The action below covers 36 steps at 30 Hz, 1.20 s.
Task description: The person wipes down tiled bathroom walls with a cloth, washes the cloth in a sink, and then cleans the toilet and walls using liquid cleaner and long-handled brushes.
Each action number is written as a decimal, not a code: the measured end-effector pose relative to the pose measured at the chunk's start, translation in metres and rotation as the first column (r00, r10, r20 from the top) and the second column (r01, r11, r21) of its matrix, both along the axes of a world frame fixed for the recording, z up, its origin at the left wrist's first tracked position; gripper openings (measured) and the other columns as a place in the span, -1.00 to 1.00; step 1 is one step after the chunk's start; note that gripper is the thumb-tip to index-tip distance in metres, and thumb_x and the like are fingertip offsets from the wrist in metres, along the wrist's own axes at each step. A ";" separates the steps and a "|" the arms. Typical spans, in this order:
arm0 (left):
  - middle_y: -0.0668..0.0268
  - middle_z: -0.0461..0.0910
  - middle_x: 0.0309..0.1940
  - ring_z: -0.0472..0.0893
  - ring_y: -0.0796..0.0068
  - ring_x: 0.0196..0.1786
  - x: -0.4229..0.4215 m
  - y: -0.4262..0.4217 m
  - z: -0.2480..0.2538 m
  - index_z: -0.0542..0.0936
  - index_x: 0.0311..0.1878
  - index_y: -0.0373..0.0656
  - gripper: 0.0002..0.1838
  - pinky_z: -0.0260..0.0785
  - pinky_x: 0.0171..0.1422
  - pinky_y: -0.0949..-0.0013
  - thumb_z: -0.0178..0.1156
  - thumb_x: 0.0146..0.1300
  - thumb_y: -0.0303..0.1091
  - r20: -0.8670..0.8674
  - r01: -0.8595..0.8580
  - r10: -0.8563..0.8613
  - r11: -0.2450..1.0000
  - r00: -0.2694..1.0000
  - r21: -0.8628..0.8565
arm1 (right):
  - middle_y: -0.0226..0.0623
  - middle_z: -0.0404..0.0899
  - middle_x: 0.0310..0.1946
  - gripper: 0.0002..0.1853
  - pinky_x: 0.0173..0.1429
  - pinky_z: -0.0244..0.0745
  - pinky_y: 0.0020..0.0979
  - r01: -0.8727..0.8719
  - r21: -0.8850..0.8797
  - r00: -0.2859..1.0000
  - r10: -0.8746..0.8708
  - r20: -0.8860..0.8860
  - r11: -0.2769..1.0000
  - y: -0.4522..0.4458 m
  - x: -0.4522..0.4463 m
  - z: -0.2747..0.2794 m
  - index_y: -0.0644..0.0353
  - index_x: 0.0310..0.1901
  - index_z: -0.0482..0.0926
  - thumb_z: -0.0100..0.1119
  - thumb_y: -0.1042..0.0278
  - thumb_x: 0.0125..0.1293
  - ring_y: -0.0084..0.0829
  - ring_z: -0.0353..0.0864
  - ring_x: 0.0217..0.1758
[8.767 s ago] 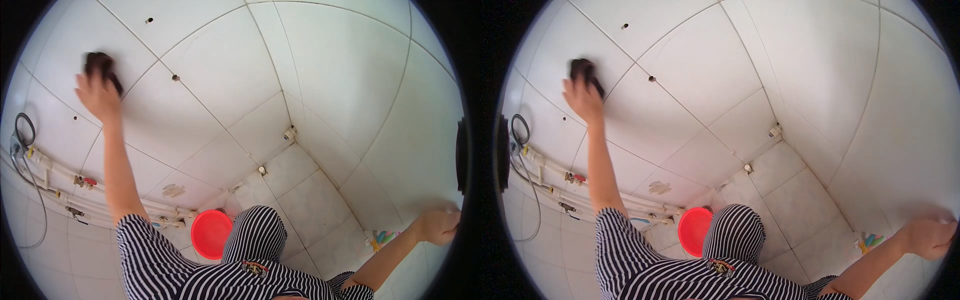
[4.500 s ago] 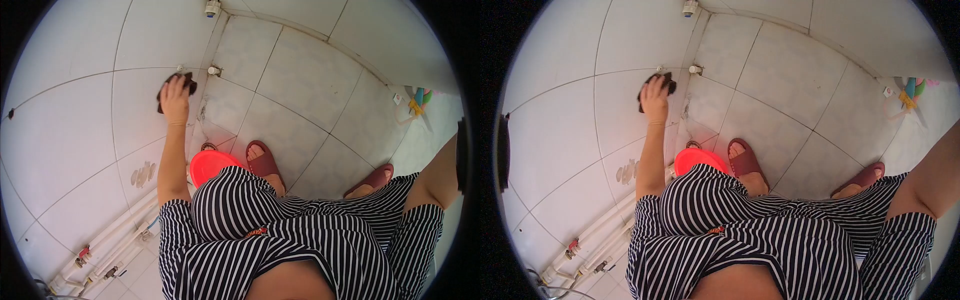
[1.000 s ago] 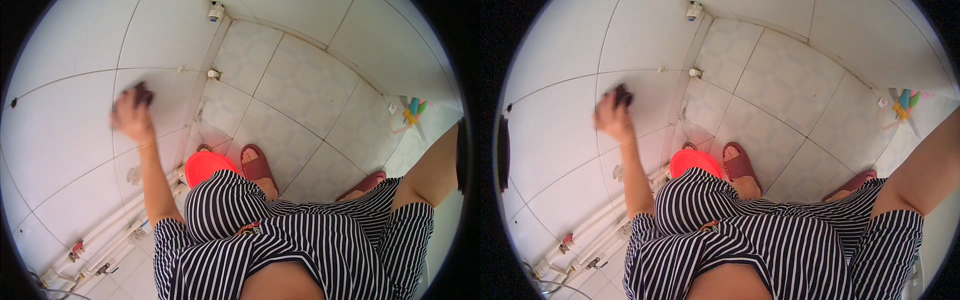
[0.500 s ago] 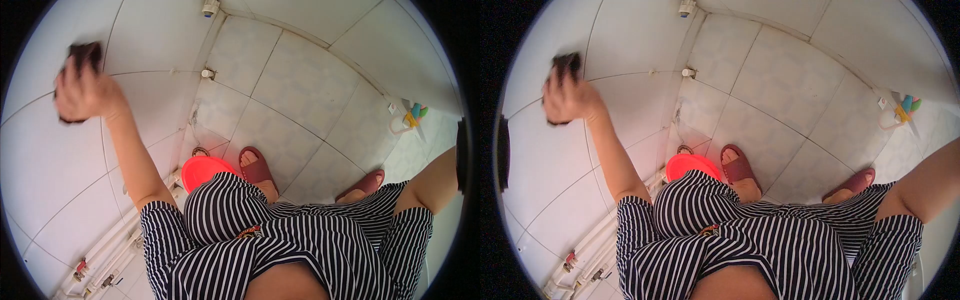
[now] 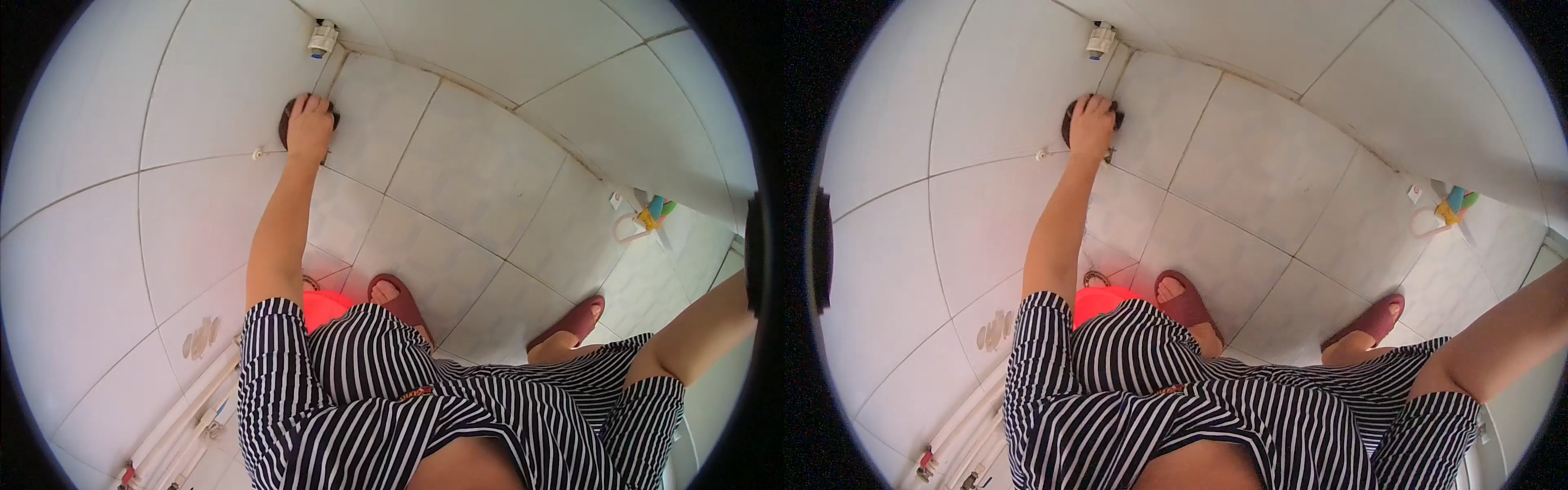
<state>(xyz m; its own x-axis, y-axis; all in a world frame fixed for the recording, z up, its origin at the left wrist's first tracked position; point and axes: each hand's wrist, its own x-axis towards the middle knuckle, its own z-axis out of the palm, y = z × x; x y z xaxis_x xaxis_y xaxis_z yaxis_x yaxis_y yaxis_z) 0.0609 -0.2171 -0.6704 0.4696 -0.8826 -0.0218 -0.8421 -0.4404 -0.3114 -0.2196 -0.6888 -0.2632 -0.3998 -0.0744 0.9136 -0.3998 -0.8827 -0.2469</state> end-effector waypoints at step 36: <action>0.36 0.65 -0.04 0.50 0.34 0.27 -0.014 0.009 0.109 0.65 -0.22 -0.07 -0.85 0.23 0.44 0.04 0.16 0.18 -0.34 0.298 -0.021 0.018 1.000 0.954 0.009 | -0.37 0.61 -0.14 -0.75 0.12 0.45 -0.40 -0.148 0.087 0.983 0.157 -0.100 0.985 -0.003 -0.030 0.002 0.27 0.06 0.56 -0.05 0.34 0.55 -0.47 0.55 -0.01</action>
<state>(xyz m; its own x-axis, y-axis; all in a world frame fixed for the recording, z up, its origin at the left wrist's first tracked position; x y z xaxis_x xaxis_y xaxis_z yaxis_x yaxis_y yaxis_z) 0.0468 -0.2078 -0.5615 0.4736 -0.8737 0.1109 -0.7016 -0.4504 -0.5522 -0.2498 -0.6919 -0.2615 -0.2795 -0.2002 0.9390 -0.2897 -0.9149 -0.2813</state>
